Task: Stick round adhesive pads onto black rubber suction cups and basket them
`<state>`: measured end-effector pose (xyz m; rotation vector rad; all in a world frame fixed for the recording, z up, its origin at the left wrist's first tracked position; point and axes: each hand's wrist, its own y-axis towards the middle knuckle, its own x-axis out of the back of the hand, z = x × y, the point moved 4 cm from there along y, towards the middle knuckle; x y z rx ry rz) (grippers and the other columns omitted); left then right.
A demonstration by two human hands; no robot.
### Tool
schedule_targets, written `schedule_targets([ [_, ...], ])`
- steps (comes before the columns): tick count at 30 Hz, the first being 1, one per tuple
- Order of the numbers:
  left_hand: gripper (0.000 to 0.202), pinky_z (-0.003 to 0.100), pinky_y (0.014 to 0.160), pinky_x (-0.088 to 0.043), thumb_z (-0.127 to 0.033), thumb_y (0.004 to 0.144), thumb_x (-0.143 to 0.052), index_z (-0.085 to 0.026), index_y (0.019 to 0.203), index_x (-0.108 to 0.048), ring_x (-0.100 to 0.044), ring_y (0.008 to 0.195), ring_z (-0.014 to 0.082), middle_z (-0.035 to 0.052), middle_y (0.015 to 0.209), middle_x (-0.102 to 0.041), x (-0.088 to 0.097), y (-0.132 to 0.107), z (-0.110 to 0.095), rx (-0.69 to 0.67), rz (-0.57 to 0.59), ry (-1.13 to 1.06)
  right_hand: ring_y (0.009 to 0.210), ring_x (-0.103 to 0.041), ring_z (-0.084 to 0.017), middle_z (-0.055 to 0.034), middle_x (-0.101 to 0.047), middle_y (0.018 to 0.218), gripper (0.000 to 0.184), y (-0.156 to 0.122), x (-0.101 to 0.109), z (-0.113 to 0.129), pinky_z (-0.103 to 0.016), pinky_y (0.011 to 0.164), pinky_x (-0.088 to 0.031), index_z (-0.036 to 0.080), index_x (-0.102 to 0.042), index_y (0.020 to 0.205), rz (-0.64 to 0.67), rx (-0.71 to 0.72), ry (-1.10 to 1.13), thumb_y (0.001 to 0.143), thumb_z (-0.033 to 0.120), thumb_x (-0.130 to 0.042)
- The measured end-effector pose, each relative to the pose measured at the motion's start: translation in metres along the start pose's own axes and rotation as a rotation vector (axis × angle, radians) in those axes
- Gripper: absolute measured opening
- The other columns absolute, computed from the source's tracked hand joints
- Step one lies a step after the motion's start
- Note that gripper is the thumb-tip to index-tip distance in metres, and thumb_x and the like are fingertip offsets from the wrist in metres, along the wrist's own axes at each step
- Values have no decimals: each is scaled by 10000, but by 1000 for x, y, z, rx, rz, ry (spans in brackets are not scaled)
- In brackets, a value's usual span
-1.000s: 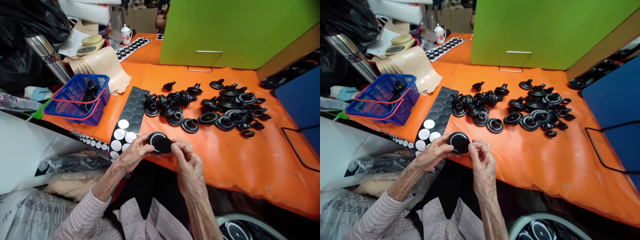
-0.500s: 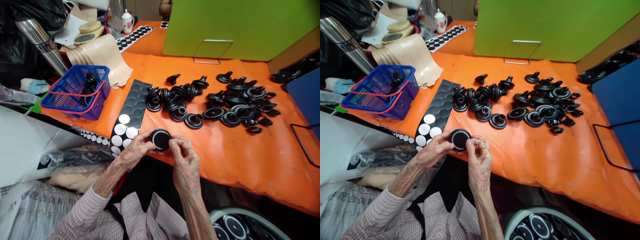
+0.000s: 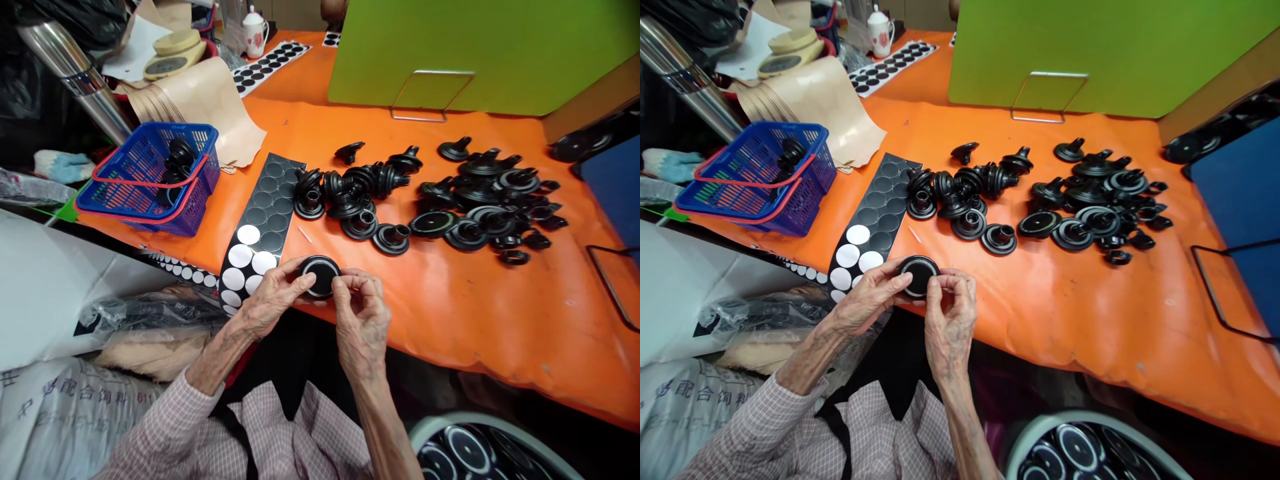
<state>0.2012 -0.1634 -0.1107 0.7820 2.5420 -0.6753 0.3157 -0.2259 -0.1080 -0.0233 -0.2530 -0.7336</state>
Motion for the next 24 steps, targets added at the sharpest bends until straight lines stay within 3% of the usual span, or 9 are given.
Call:
schedule_targets([
  [6, 410, 327, 769, -580, -300, 738, -735, -139, 1109, -666, -663, 944, 222, 106, 1161, -657, 4, -2, 1, -21, -75, -2, 869, -565, -181, -51, -566, 891, 132, -3, -6, 6, -303, 652, -492, 216, -525, 787, -20, 224, -187, 886, 302, -515],
  [10, 416, 333, 756, -582, -300, 732, -733, -134, 1107, -661, -661, 931, 221, 103, 1133, -665, 7, -4, -1, -41, -109, 7, 832, -563, -181, -51, -569, 868, 130, -7, -12, 6, -320, 667, -493, 220, -503, 793, -36, 295, -266, 896, 297, -491],
  [12, 420, 337, 756, -581, -301, 733, -730, -137, 1113, -658, -663, 915, 218, 96, 1098, -676, 8, -6, -1, -42, -122, 17, 835, -569, -190, -54, -567, 878, 129, -7, -13, 3, -345, 700, -501, 218, -509, 824, -34, 233, -231, 880, 334, -517],
  [14, 431, 336, 752, -578, -313, 729, -733, -142, 1117, -656, -666, 906, 218, 93, 1087, -679, 10, -11, -2, -48, -144, 29, 827, -585, -194, -60, -578, 916, 204, -7, -12, -2, -360, 716, -510, 211, -526, 910, -12, 86, -113, 843, 398, -572],
  [16, 440, 329, 739, -577, -341, 737, -727, -143, 1123, -652, -668, 904, 221, 100, 1094, -675, 12, -17, -5, -53, -155, 34, 794, -603, -191, -63, -612, 920, 305, -5, -14, -3, -354, 708, -516, 201, -561, 958, 110, -85, 37, 810, 463, -612],
  [18, 452, 311, 698, -574, -378, 763, -700, -144, 1146, -641, -677, 856, 210, 114, 1087, -676, 15, -21, -13, -66, -136, 66, 719, -603, -181, -48, -646, 828, 338, 1, -20, 2, -325, 654, -510, 191, -614, 885, 275, -178, 140, 768, 505, -655],
  [21, 489, 291, 617, -560, -421, 805, -648, -165, 1219, -605, -674, 695, 166, 124, 1054, -686, 28, -18, -50, -158, -133, 214, 569, -537, -131, 1, -605, 636, 341, 23, -47, 25, -263, 537, -455, 178, -640, 767, 440, -146, 247, 715, 505, -719],
  [24, 533, 298, 595, -553, -429, 797, -658, -170, 1256, -580, -662, 650, 160, 123, 1030, -691, 49, -22, -120, -326, -243, 386, 530, -513, -98, 28, -571, 593, 329, 48, -99, 74, -232, 503, -428, 170, -630, 757, 564, -59, 444, 710, 477, -737],
])
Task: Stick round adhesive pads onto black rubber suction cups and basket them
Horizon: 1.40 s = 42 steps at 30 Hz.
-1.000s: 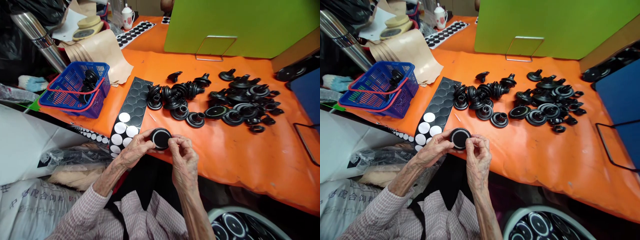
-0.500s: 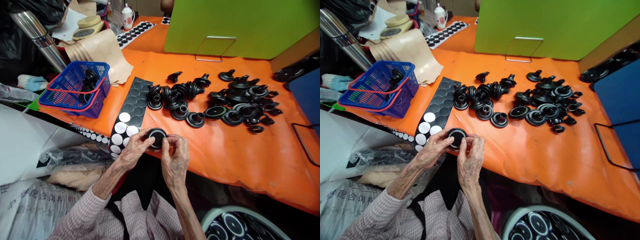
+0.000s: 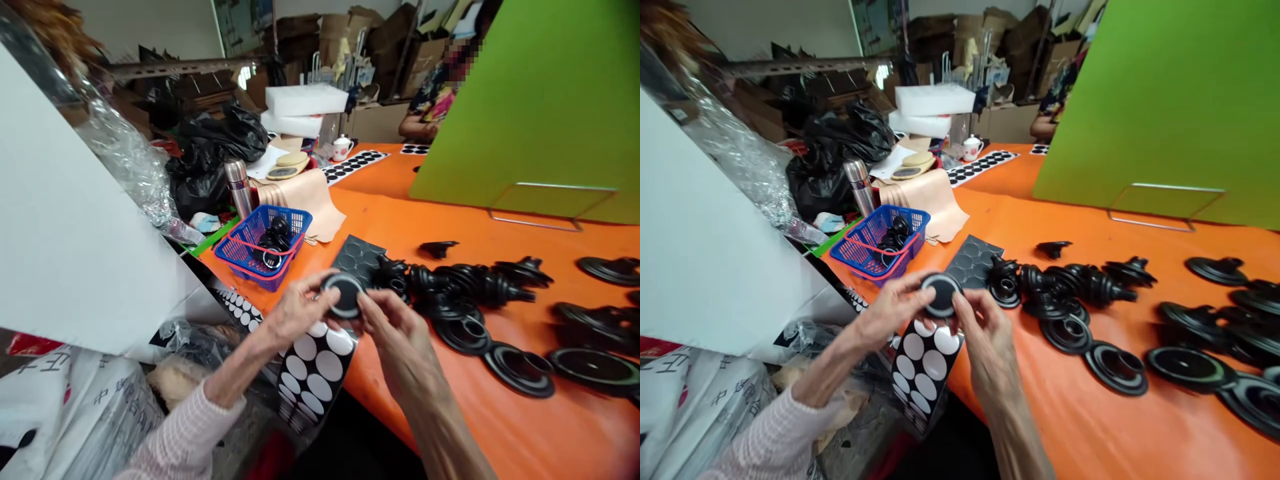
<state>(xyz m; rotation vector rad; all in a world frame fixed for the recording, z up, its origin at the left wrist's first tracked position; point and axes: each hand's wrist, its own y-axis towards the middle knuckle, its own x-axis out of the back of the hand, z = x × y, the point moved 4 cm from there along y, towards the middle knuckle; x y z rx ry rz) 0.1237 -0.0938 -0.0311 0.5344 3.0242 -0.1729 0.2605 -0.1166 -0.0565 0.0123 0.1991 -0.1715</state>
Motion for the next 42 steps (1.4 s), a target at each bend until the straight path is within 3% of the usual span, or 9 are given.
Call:
schedule_targets([
  [3, 566, 273, 562, -520, -446, 780, -680, -164, 1259, -570, -642, 604, 145, 102, 951, -697, 42, 6, -55, -154, -247, 243, 581, -592, -113, 13, -619, 698, 326, 43, -49, 32, -281, 586, -513, 179, -604, 829, 117, 78, 237, 713, 460, -721],
  [5, 463, 245, 558, -483, -492, 817, -618, -156, 1136, -633, -622, 602, 126, 79, 918, -693, 58, -2, -67, -245, -393, 409, 634, -632, -128, 5, -630, 772, 291, 57, -58, 42, -320, 647, -544, 198, -576, 889, 119, 149, 258, 763, 447, -660],
  [11, 451, 324, 756, -461, -411, 651, -756, -156, 1011, -660, -614, 826, 225, 74, 848, -662, 43, -19, 32, 133, -306, 569, 902, -634, -233, -89, -681, 954, 247, 5, 1, -24, -483, 866, -498, 193, -632, 940, -107, 235, -518, 836, 391, -528],
  [16, 345, 279, 651, -412, -358, 616, -765, -155, 867, -644, -571, 708, 182, 2, 684, -596, 27, 16, 82, 279, -162, 239, 1103, -586, -262, -127, -642, 1158, 298, -39, 22, -75, -510, 970, -459, 197, -611, 1083, -93, 244, -624, 853, 357, -507],
  [19, 247, 246, 588, -385, -334, 630, -739, -144, 735, -620, -522, 615, 128, -17, 636, -570, 18, 29, 82, 305, -24, 129, 1136, -564, -261, -119, -619, 1204, 307, -39, 21, -76, -514, 986, -451, 213, -602, 1119, -137, 249, -625, 855, 355, -533],
  [23, 324, 257, 702, -446, -326, 636, -747, -140, 883, -650, -579, 721, 137, 19, 759, -645, 7, 25, 77, 293, 90, -50, 1114, -559, -264, -119, -624, 1169, 322, -33, 21, -72, -509, 968, -457, 206, -603, 1102, -182, 234, -603, 844, 396, -568],
  [32, 457, 271, 772, -473, -269, 643, -780, -155, 1064, -643, -634, 821, 165, 48, 892, -701, 7, 22, 86, 288, 163, -266, 908, -603, -226, -83, -647, 946, 188, -26, 22, -71, -423, 818, -519, 207, -624, 954, -184, 290, -638, 886, 349, -520],
  [38, 433, 264, 787, -463, -293, 653, -764, -153, 1041, -631, -616, 828, 154, 43, 902, -690, 2, 28, 79, 220, 184, -176, 948, -605, -220, -89, -650, 967, 235, -27, 15, -71, -413, 843, -510, 222, -616, 932, -220, 396, -703, 946, 266, -386],
  [42, 339, 279, 745, -463, -342, 655, -721, -139, 905, -616, -596, 815, 180, 37, 822, -646, 3, 36, 69, 210, 80, 101, 766, -584, -187, -46, -614, 813, 262, -24, 36, -60, -342, 716, -495, 225, -560, 824, -416, 362, -706, 963, 302, -352],
])
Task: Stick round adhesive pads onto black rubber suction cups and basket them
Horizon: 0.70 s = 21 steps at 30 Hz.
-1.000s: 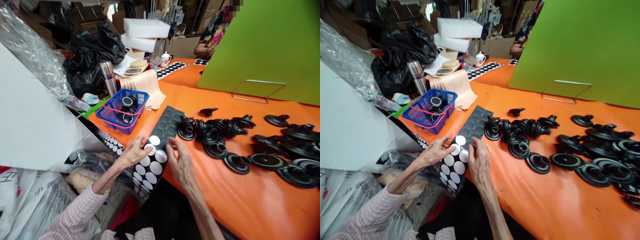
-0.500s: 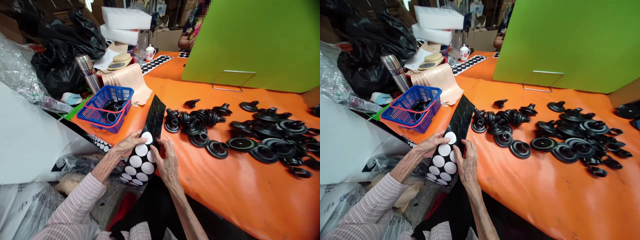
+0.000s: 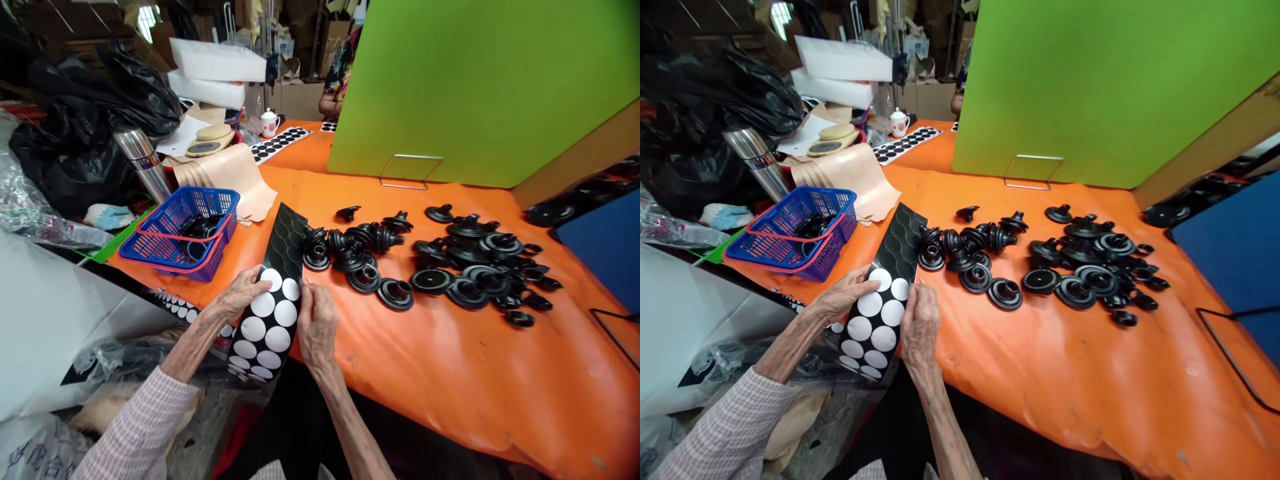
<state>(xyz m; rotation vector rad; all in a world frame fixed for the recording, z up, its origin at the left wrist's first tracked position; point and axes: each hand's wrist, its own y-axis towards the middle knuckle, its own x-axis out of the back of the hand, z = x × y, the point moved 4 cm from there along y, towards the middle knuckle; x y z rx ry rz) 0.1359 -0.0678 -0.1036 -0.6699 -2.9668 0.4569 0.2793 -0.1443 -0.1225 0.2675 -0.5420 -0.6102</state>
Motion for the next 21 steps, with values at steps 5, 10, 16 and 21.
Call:
schedule_targets([
  [5, 298, 313, 774, -421, -380, 681, -708, -192, 874, -580, -541, 876, 215, 41, 854, -577, 6, -17, -20, -158, -466, 422, 647, -550, -165, -20, -555, 723, 252, -1, 33, 1, -300, 606, -462, 222, -539, 782, -79, 20, -47, 962, 305, -384],
  [10, 282, 251, 621, -395, -419, 726, -669, -197, 818, -520, -498, 617, 123, -38, 639, -524, -45, -26, -16, 3, 30, 139, 866, -649, -194, -79, -658, 957, 222, -24, 35, 19, -338, 775, -539, 235, -647, 942, 72, 107, 97, 946, 270, -428],
  [16, 179, 222, 638, -419, -271, 744, -579, -186, 889, -518, -527, 589, 94, -53, 616, -530, -75, -27, -23, 10, 147, 72, 773, -645, -177, -53, -678, 901, 289, -26, 47, -3, -314, 707, -545, 189, -637, 966, 78, -375, 446, 879, 446, -538],
  [21, 277, 367, 875, -460, -307, 857, -516, -228, 1105, -610, -636, 917, 212, 58, 973, -648, -104, -12, -43, -258, -59, 805, 634, -557, -137, 18, -581, 669, 319, -24, 72, -20, -252, 608, -483, 192, -587, 744, -198, -466, 451, 812, 504, -580],
])
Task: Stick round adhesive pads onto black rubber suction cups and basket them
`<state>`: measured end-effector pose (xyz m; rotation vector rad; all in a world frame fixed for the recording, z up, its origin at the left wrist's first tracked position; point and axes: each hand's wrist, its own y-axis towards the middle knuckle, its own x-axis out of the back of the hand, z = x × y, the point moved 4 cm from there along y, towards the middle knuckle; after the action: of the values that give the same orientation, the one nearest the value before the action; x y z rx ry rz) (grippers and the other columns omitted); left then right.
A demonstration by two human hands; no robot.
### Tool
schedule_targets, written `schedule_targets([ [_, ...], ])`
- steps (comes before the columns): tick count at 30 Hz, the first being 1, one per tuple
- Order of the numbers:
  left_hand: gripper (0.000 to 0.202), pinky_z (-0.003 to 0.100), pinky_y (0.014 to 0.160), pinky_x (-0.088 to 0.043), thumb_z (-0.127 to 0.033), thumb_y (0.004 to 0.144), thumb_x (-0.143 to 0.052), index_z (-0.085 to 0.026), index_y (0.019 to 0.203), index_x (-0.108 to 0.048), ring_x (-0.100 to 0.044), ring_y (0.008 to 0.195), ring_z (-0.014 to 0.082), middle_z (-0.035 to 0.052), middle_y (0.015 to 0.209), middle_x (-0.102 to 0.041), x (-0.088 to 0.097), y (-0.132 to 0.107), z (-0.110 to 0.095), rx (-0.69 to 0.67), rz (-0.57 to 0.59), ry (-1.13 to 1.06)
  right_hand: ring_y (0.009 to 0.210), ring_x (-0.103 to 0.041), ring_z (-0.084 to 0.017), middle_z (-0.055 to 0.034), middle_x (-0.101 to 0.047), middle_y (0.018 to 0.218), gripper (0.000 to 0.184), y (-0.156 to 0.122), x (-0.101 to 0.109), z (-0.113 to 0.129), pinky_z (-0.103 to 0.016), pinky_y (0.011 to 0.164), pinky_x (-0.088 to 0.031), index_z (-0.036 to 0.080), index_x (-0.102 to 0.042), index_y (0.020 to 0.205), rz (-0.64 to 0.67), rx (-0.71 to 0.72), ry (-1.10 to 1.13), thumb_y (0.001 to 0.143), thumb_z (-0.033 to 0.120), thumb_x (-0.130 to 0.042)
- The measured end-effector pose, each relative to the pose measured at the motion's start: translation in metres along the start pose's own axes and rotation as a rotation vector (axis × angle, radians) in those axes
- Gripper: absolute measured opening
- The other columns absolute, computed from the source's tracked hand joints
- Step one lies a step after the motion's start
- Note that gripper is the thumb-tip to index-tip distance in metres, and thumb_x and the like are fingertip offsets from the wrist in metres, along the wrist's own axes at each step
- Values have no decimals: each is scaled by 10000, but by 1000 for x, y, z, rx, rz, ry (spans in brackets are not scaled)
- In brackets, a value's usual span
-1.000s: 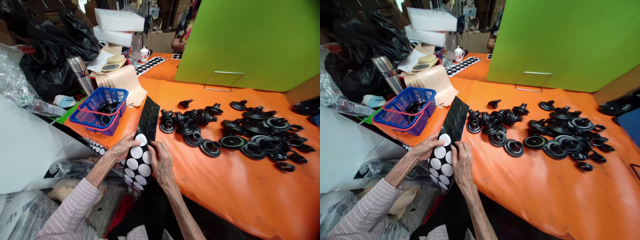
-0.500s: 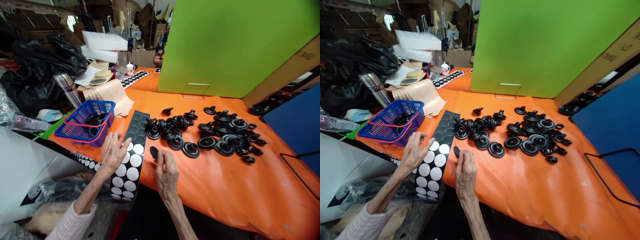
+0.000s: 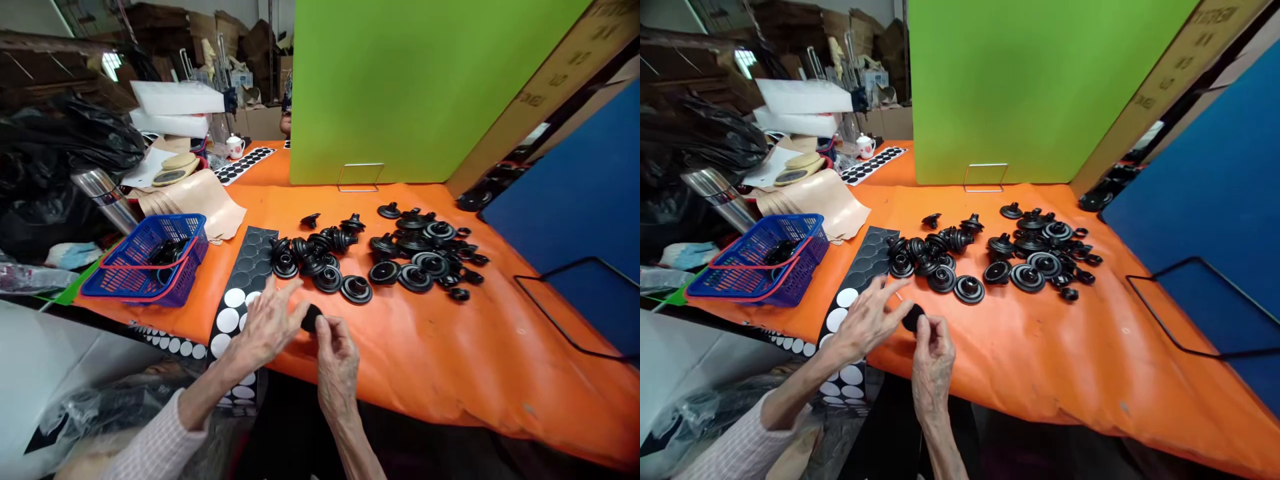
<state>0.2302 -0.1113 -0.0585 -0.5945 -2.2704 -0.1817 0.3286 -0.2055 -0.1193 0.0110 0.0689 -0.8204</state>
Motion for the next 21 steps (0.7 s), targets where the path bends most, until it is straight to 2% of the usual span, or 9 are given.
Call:
schedule_targets([
  [2, 297, 366, 912, -455, -309, 887, -511, -232, 1161, -597, -607, 1021, 227, 78, 1100, -619, -10, 18, -16, -84, -88, 195, 633, -570, -136, 15, -591, 696, 324, 4, 16, 0, -253, 608, -482, 197, -583, 764, -81, -10, -5, 801, 519, -588],
  [5, 298, 355, 877, -478, -297, 890, -542, -210, 1169, -595, -599, 1030, 239, 108, 1167, -570, -38, 47, -35, -219, -25, 337, 658, -617, -154, -8, -640, 771, 324, 8, 37, 0, -278, 639, -512, 199, -611, 827, -13, -44, -38, 782, 520, -614],
  [8, 248, 398, 911, -463, -193, 850, -593, -199, 1095, -627, -581, 1049, 256, 129, 1222, -520, -56, 60, -39, -271, -32, 429, 673, -626, -167, -34, -665, 812, 322, 7, 57, 1, -294, 648, -533, 194, -651, 870, 64, -18, -129, 785, 503, -618],
  [10, 219, 413, 938, -452, -161, 830, -607, -196, 1044, -639, -557, 1074, 258, 120, 1186, -527, -58, 56, -34, -291, -57, 366, 680, -622, -172, -44, -666, 816, 298, 5, 67, 2, -296, 642, -534, 195, -667, 870, 101, 39, -198, 809, 479, -596],
  [13, 182, 377, 884, -491, -235, 826, -622, -183, 1001, -622, -574, 997, 220, 94, 1077, -567, -46, 37, -18, -238, -40, -75, 735, -623, -178, -46, -658, 824, 253, 0, 71, 3, -303, 692, -525, 206, -671, 915, 171, 146, -300, 844, 421, -559],
  [16, 188, 310, 756, -536, -336, 851, -594, -160, 916, -586, -631, 826, 166, 66, 926, -627, -37, 16, 6, 68, 152, -750, 659, -586, -155, 3, -605, 731, 325, -4, 68, 4, -291, 672, -498, 216, -592, 1128, 218, 162, -348, 858, 390, -545],
  [17, 194, 293, 708, -542, -345, 846, -603, -164, 908, -571, -648, 781, 160, 56, 894, -641, -36, 9, 13, 190, 198, -934, 647, -575, -150, 12, -591, 719, 326, -5, 66, 4, -285, 662, -488, 219, -576, 1131, 227, 138, -347, 859, 397, -549],
  [19, 197, 262, 623, -541, -319, 826, -640, -183, 934, -549, -678, 740, 169, 42, 879, -663, -31, -3, 23, 361, 202, -1177, 666, -569, -150, 6, -582, 727, 252, -7, 62, 8, -275, 653, -472, 221, -595, 977, 259, 68, -319, 854, 437, -562],
  [21, 204, 246, 564, -532, -319, 830, -644, -193, 958, -546, -696, 715, 188, 41, 861, -675, -27, -11, 31, 448, 147, -1301, 685, -560, -150, -1, -573, 729, 266, -8, 58, 13, -265, 643, -459, 217, -578, 799, 300, -17, -258, 839, 480, -579],
])
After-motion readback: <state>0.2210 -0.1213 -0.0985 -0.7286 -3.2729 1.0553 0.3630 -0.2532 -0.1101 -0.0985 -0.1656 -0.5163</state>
